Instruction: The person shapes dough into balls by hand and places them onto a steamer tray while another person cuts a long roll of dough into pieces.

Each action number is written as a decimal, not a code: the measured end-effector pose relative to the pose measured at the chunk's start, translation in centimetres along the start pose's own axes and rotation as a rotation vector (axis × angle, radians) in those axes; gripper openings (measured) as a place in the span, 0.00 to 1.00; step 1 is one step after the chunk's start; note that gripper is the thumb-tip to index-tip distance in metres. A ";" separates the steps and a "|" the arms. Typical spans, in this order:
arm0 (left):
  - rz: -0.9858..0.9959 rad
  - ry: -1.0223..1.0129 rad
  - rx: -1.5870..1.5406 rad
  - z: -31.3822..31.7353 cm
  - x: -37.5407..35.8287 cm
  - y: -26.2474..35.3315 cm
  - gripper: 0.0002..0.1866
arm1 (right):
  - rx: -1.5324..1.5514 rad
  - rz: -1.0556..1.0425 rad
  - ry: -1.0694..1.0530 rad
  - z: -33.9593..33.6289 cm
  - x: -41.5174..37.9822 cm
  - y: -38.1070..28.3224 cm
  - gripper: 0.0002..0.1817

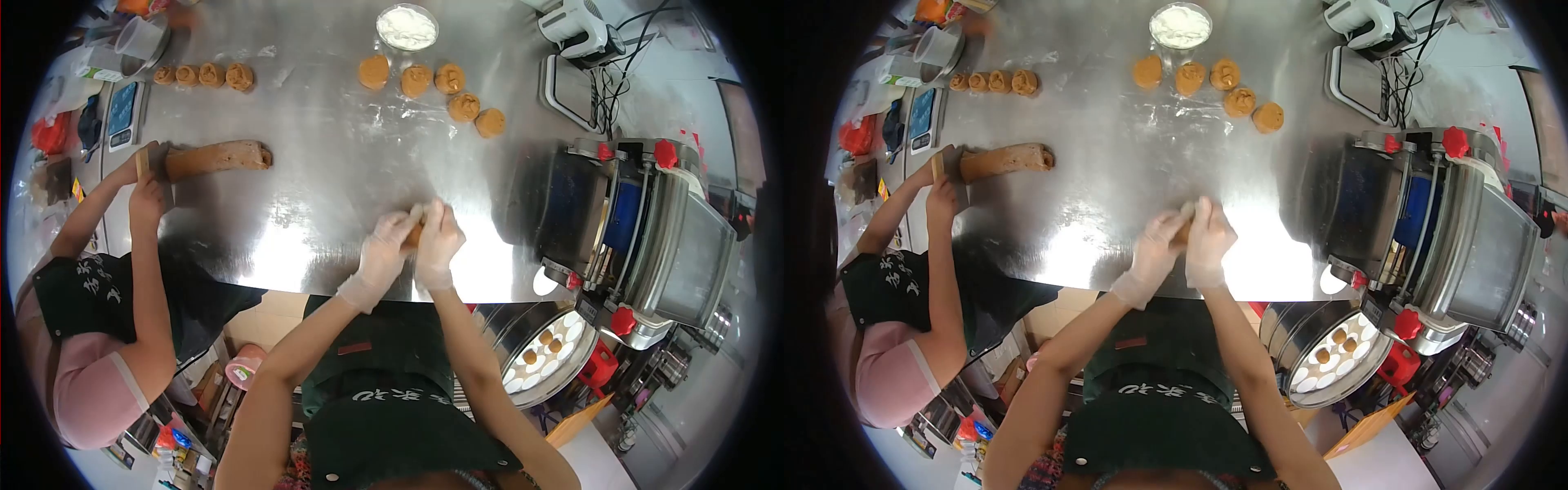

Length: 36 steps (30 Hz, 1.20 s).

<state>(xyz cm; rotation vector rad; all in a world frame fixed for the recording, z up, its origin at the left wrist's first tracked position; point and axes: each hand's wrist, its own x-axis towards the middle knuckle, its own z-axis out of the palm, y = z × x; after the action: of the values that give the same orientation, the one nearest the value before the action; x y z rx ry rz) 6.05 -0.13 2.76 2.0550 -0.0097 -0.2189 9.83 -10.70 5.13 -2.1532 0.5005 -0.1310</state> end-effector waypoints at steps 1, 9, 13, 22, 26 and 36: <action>0.034 0.078 -0.029 -0.4 0.9 -0.2 0.35 | -0.067 -0.048 -0.021 0.9 0.8 -0.2 0.16; -0.227 -0.030 -0.212 -2.3 2.9 -0.5 0.39 | -0.527 -0.439 0.100 4.8 3.8 3.6 0.18; -0.079 -0.097 -0.027 -1.8 2.9 -1.3 0.41 | -0.356 -0.222 0.061 4.2 2.9 3.3 0.18; -0.111 -0.153 -0.084 -1.9 2.5 -0.6 0.39 | -0.414 -0.233 0.079 3.3 1.9 4.1 0.16; 0.014 -0.270 0.085 -1.8 0.4 -0.2 0.38 | -0.313 -0.123 0.086 2.6 0.1 4.8 0.15; 0.094 -0.303 0.265 -1.4 -1.3 -0.3 0.37 | -0.422 -0.149 0.089 1.5 -2.4 5.7 0.13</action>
<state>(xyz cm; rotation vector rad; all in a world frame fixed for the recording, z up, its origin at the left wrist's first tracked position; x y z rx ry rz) 5.00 1.38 3.30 2.2580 -0.3364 -0.4903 6.30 -11.61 -0.13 -2.6082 0.4466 -0.2203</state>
